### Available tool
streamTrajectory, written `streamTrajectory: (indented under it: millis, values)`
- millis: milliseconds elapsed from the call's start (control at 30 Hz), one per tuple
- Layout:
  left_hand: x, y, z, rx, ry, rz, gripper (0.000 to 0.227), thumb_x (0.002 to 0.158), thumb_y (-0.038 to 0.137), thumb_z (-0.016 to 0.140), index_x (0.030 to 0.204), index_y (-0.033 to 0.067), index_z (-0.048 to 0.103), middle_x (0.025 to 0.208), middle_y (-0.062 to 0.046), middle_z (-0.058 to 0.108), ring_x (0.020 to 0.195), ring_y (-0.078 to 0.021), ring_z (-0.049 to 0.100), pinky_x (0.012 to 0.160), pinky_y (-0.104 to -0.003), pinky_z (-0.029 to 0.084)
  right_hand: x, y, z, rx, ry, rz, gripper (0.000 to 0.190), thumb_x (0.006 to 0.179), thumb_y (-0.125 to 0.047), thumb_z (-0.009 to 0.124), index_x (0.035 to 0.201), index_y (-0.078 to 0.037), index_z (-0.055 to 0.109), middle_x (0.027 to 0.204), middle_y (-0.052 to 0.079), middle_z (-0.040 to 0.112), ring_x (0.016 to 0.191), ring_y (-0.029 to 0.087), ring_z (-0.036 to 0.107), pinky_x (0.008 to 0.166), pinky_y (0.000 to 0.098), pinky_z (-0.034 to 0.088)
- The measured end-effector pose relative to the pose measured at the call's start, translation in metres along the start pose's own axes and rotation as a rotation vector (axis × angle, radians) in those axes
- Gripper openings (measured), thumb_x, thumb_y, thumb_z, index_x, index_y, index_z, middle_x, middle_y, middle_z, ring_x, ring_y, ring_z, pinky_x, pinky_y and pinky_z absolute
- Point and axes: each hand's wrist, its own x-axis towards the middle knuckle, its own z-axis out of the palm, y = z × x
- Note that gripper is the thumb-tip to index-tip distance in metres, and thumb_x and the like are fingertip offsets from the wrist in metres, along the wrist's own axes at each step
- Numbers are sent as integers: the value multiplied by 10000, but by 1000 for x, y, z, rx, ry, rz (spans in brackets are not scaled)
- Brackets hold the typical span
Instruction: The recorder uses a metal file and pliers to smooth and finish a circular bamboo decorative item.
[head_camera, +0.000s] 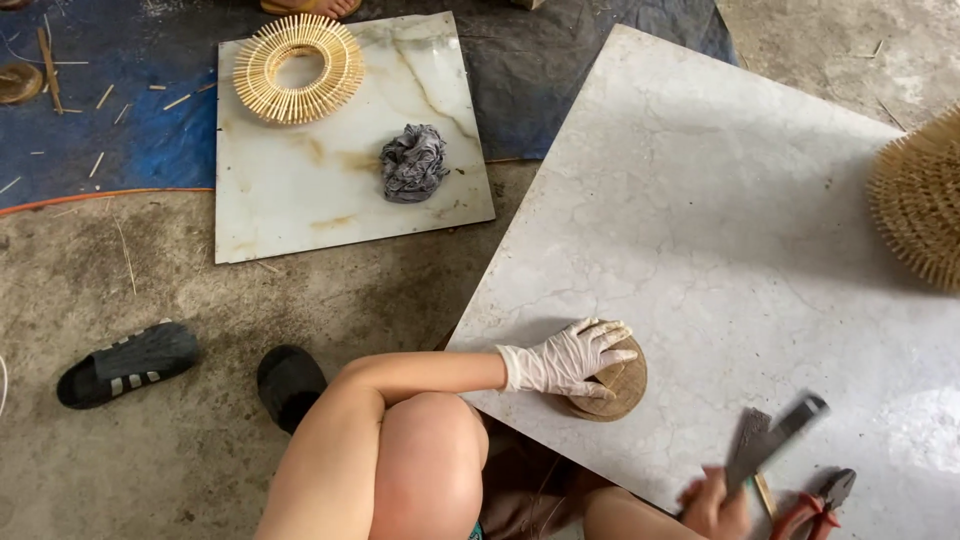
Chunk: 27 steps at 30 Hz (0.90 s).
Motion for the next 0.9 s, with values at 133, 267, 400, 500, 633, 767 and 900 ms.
streamTrajectory:
  millis: [133, 267, 400, 500, 633, 767, 900]
  values:
    - [2, 2, -1, 58, 6, -42, 855, 905, 727, 484, 1571, 201, 379, 1659, -169, 307, 1543, -350, 275, 1247, -528, 228, 27, -99, 92, 26, -43, -5, 281, 1081, -232, 587, 1019, 38, 632, 690, 124, 585, 572, 186, 542, 509, 330, 429]
    - [2, -2, 9, 78, 33, -44, 904, 868, 759, 484, 1586, 220, 379, 1669, -181, 294, 1537, -348, 277, 1252, -509, 230, 28, -114, 112, -9, -32, -17, 297, 1106, -233, 551, 1006, 38, 621, 681, 69, 580, 541, 144, 541, 491, 293, 422]
    - [7, -5, -6, -42, -29, -73, 952, 816, 828, 509, 1531, 210, 391, 1627, -168, 318, 1510, -356, 289, 1206, -516, 238, 32, -99, 109, 96, -16, -58, 319, 1130, -253, 549, 1043, 52, 578, 698, 64, 569, 559, 141, 534, 502, 292, 435]
    - [14, -20, 6, -400, 34, -159, 1035, 839, 868, 459, 1572, 141, 382, 1621, -129, 437, 1505, -326, 392, 1237, -460, 315, 31, -105, 111, 49, -33, -59, 321, 1139, -255, 540, 1054, 52, 584, 694, 68, 562, 549, 154, 535, 505, 300, 435]
    - [17, -27, -27, -682, -28, -295, 980, 806, 851, 477, 1516, 176, 482, 1496, -108, 584, 1377, -310, 535, 1141, -440, 423, 35, -91, 107, 46, -26, -49, 300, 1134, -230, 538, 1068, 59, 581, 693, 79, 561, 539, 161, 528, 493, 308, 426]
    - [13, -56, -85, -1226, 187, -609, 953, 749, 786, 589, 1482, 182, 520, 1372, -84, 632, 1282, -222, 581, 1016, -391, 541, 61, -34, 105, 165, 5, -23, 273, 1133, -225, 533, 1076, 41, 560, 668, 76, 512, 513, 168, 483, 469, 310, 416]
    - [1, -146, -65, -1285, 647, -665, 761, 903, 677, 644, 1365, 73, 627, 1283, -66, 720, 1191, -160, 670, 1036, -287, 519, 124, 108, 94, 186, 20, 113, 343, 1096, -347, 513, 1109, -4, 502, 627, 51, 456, 437, 201, 419, 405, 351, 369]
